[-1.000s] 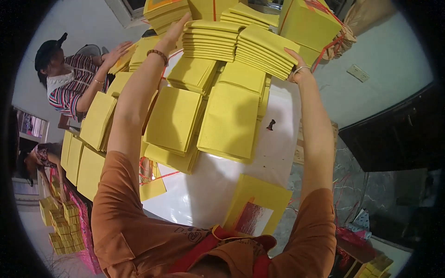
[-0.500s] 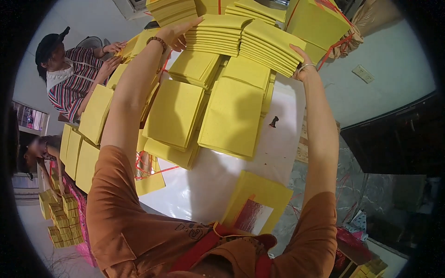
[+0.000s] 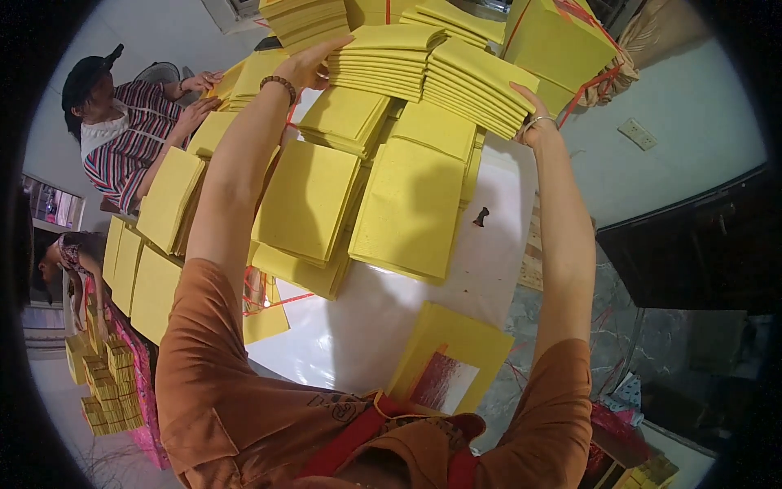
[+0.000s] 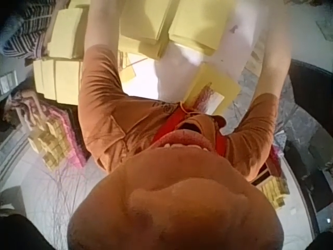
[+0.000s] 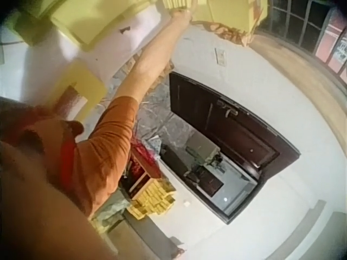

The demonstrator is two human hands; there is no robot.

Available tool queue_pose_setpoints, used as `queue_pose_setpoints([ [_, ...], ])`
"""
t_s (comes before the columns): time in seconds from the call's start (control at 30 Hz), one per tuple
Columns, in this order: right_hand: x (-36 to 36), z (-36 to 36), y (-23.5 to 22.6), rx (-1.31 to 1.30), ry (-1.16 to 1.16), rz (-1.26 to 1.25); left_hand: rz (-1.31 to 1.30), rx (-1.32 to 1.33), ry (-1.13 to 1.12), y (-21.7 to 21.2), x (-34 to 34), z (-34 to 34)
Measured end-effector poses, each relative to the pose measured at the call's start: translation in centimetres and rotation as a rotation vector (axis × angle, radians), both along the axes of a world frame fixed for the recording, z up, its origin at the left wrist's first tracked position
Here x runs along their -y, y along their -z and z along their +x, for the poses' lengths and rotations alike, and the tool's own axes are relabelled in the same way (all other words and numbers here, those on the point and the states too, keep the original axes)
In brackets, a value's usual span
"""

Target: Folding and stacking yellow sheets of joss paper with silver foil centers.

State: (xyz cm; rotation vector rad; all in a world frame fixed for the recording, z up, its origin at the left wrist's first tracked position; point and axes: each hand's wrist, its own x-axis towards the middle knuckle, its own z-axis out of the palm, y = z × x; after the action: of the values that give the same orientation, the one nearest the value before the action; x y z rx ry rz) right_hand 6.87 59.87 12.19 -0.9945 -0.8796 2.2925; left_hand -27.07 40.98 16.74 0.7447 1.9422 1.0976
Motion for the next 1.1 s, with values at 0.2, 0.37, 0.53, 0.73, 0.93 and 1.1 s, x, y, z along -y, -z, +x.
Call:
queue_pose_setpoints([
  [0.2, -0.1, 0.0, 0.0, 0.005, 0.011, 0.012, -0.04, 0.153, -0.062, 0.4, -0.8, -0.5],
  [0.37, -0.3, 0.0, -0.1, 0.026, -0.002, 0.037, 0.089, 0.157, -0.068, 1.3, -1.9, -1.5],
  [0.53, 0.3, 0.1, -0.3, 0.02, -0.01, 0.029, 0.206, 0.178, -0.154, 1.0, -2.0, 0.2],
  [0.73, 0.0, 0.2, 0.0, 0.028, 0.006, 0.035, 0.378, 0.304, -0.187, 0.8, -1.3, -0.5],
  [0.93, 0.0, 0.4, 0.1, -0.002, 0.022, -0.017, 0.297, 0.303, -0.257, 2.2, -0.5, -2.0],
  [1.1, 0.3, 0.5, -0.3, -0.03, 0.053, -0.027, 0.302, 0.352, -0.292, 3.7, 0.0, -2.5],
])
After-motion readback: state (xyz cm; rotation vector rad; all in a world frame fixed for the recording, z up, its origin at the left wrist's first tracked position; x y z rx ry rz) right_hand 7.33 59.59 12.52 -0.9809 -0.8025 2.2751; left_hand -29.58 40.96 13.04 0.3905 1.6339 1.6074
